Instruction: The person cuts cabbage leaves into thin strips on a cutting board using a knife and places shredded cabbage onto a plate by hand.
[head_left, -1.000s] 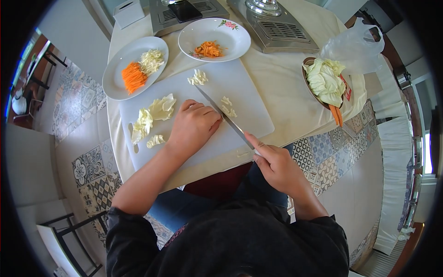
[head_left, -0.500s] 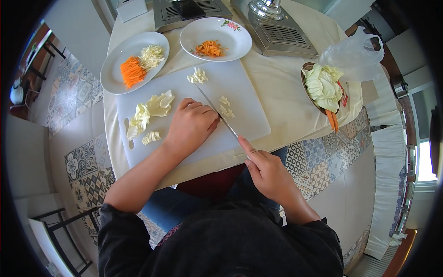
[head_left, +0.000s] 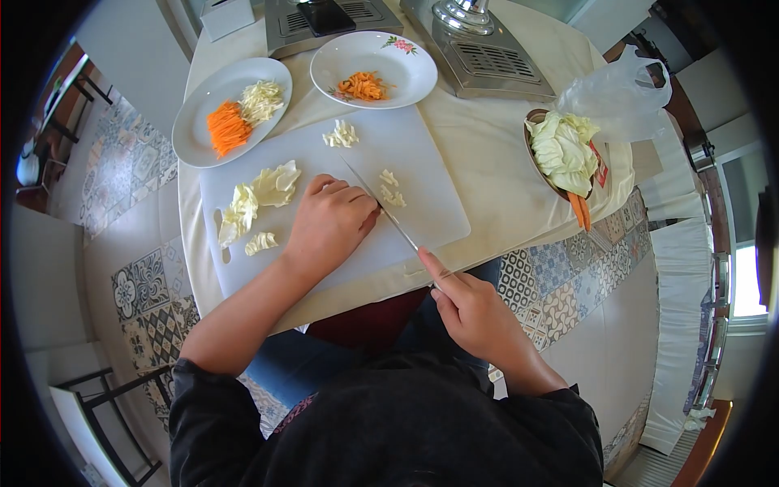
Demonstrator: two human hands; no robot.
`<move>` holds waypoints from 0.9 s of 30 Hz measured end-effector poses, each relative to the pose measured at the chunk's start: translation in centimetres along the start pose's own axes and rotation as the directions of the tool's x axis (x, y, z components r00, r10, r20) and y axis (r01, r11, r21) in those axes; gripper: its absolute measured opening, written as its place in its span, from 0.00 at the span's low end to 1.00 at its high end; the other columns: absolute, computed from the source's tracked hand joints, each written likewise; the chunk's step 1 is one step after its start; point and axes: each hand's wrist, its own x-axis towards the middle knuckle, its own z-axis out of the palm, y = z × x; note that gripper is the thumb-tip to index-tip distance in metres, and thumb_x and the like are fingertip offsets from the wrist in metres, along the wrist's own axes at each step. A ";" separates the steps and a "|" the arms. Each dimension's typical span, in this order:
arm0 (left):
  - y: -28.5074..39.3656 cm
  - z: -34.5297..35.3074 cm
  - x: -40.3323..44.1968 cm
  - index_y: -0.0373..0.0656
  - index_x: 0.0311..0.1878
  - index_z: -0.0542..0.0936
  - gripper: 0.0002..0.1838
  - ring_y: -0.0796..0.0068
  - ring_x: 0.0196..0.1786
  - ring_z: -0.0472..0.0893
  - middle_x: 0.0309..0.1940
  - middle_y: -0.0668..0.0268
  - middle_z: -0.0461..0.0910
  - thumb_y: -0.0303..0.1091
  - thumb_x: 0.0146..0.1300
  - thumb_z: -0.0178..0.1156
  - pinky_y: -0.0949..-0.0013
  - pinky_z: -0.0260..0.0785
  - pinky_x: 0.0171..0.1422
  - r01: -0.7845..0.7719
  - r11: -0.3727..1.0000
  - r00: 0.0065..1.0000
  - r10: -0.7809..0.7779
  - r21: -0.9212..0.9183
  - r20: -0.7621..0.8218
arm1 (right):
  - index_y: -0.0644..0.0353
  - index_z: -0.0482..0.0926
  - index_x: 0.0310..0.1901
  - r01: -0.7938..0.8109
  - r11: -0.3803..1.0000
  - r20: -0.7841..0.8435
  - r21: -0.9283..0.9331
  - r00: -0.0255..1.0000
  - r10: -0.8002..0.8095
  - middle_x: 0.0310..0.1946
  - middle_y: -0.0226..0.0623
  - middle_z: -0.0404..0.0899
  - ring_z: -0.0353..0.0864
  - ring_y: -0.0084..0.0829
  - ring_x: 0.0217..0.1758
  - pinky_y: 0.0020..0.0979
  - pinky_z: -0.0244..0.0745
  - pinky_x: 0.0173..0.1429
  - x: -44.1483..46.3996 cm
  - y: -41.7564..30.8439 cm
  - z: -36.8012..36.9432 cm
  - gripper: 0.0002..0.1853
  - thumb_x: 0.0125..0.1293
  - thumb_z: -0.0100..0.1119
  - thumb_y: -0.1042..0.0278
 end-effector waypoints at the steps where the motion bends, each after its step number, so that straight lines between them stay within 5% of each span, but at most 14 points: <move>1: 0.0 0.0 0.0 0.45 0.25 0.80 0.06 0.65 0.32 0.81 0.24 0.67 0.80 0.29 0.53 0.69 0.61 0.72 0.51 -0.001 1.000 1.000 0.001 0.002 -0.002 | 0.54 0.63 0.76 -0.002 1.000 0.005 0.003 1.000 0.002 0.29 0.49 0.77 0.80 0.51 0.32 0.47 0.76 0.41 -0.2 -0.1 -0.2 0.32 0.70 0.54 0.74; 27: 0.0 0.1 0.0 0.43 0.26 0.79 0.06 0.63 0.32 0.81 0.24 0.65 0.80 0.26 0.49 0.70 0.60 0.73 0.51 -0.005 0.998 1.000 0.005 -0.060 -0.005 | 0.56 0.64 0.76 -0.006 1.000 0.028 -0.020 1.000 0.007 0.29 0.53 0.77 0.80 0.53 0.33 0.49 0.76 0.41 0.4 0.5 0.2 0.32 0.70 0.54 0.74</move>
